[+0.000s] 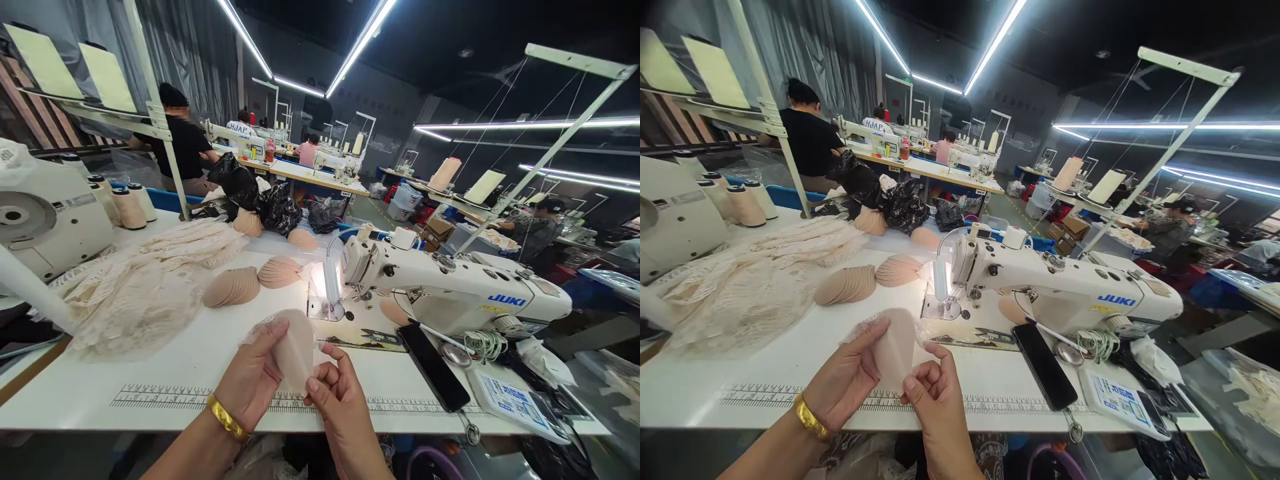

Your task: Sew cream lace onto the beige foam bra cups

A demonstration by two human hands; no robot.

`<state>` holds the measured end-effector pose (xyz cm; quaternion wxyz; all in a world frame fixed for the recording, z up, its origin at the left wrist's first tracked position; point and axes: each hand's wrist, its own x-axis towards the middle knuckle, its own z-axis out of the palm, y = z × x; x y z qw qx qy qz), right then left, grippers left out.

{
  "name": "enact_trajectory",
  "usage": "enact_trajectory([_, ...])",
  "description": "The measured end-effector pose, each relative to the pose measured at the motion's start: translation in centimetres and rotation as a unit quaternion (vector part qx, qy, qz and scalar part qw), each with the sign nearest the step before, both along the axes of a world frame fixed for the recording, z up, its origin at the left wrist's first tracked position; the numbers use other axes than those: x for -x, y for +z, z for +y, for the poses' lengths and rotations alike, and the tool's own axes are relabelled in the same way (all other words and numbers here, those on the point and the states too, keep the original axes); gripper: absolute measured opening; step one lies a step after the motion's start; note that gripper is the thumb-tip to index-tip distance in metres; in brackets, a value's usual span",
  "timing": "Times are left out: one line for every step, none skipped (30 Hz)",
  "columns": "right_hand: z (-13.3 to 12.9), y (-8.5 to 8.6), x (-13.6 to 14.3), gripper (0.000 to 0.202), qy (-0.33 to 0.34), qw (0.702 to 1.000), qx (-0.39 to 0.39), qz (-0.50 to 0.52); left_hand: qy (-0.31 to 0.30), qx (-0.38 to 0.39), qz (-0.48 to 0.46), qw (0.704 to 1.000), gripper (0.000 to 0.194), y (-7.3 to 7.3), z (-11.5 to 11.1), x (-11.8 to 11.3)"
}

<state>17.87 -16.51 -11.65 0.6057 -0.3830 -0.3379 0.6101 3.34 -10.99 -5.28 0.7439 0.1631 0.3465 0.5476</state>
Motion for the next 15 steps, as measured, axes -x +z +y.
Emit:
enact_trajectory([0.0,-0.3,0.1,0.065,0.008,1.0,-0.006,0.003,-0.018,-0.012,0.013,1.0,0.029,-0.1,-0.4,0.2])
enact_trajectory([0.1,-0.4,0.1,0.07,0.015,1.0,-0.007,0.009,-0.033,-0.02,0.027,0.999,0.033,-0.2,-0.7,0.5])
enact_trajectory([0.2,-0.4,0.2,0.077,0.018,1.0,-0.005,0.02,-0.044,-0.024,0.039,0.998,0.036,-0.3,-1.1,0.7])
enact_trajectory([0.4,-0.2,0.3,0.083,0.017,0.999,0.001,0.033,-0.052,-0.026,0.047,0.997,0.039,-0.4,-1.5,0.8])
enact_trajectory([0.6,0.2,0.4,0.088,0.013,0.999,0.008,0.048,-0.059,-0.027,0.05,0.997,0.041,-0.4,-1.8,1.0])
enact_trajectory([0.8,0.8,0.5,0.091,0.009,0.998,0.016,0.062,-0.07,-0.029,0.049,0.996,0.042,-0.5,-2.2,1.1])
enact_trajectory([1.1,1.6,0.6,0.093,0.003,0.997,0.023,0.073,-0.083,-0.032,0.048,0.995,0.043,-0.6,-2.5,1.2])
enact_trajectory([1.3,2.3,0.8,0.094,-0.003,0.996,0.03,0.08,-0.098,-0.033,0.048,0.993,0.044,-0.7,-2.8,1.3])
enact_trajectory([1.7,3.1,0.9,0.094,-0.009,0.996,0.038,0.084,-0.112,-0.033,0.047,0.992,0.044,-0.8,-3.1,1.4])
enact_trajectory([2.0,3.7,1.1,0.093,-0.014,0.995,0.045,0.087,-0.123,-0.033,0.045,0.991,0.043,-0.9,-3.4,1.5])
enact_trajectory([2.2,4.2,1.2,0.09,-0.016,0.994,0.052,0.09,-0.134,-0.032,0.043,0.99,0.042,-1.1,-3.7,1.6])
enact_trajectory([2.5,4.6,1.4,0.087,-0.015,0.994,0.058,0.097,-0.143,-0.03,0.038,0.989,0.042,-1.2,-3.9,1.8])
enact_trajectory([2.6,4.9,1.5,0.083,-0.012,0.992,0.063,0.105,-0.151,-0.027,0.031,0.988,0.042,-1.4,-4.1,2.0])
enact_trajectory([2.8,5.0,1.6,0.079,-0.009,0.991,0.067,0.113,-0.155,-0.023,0.022,0.987,0.042,-1.4,-4.2,2.2])
enact_trajectory([2.8,5.0,1.7,0.076,-0.008,0.99,0.072,0.121,-0.155,-0.018,0.013,0.988,0.043,-1.5,-4.4,2.3])
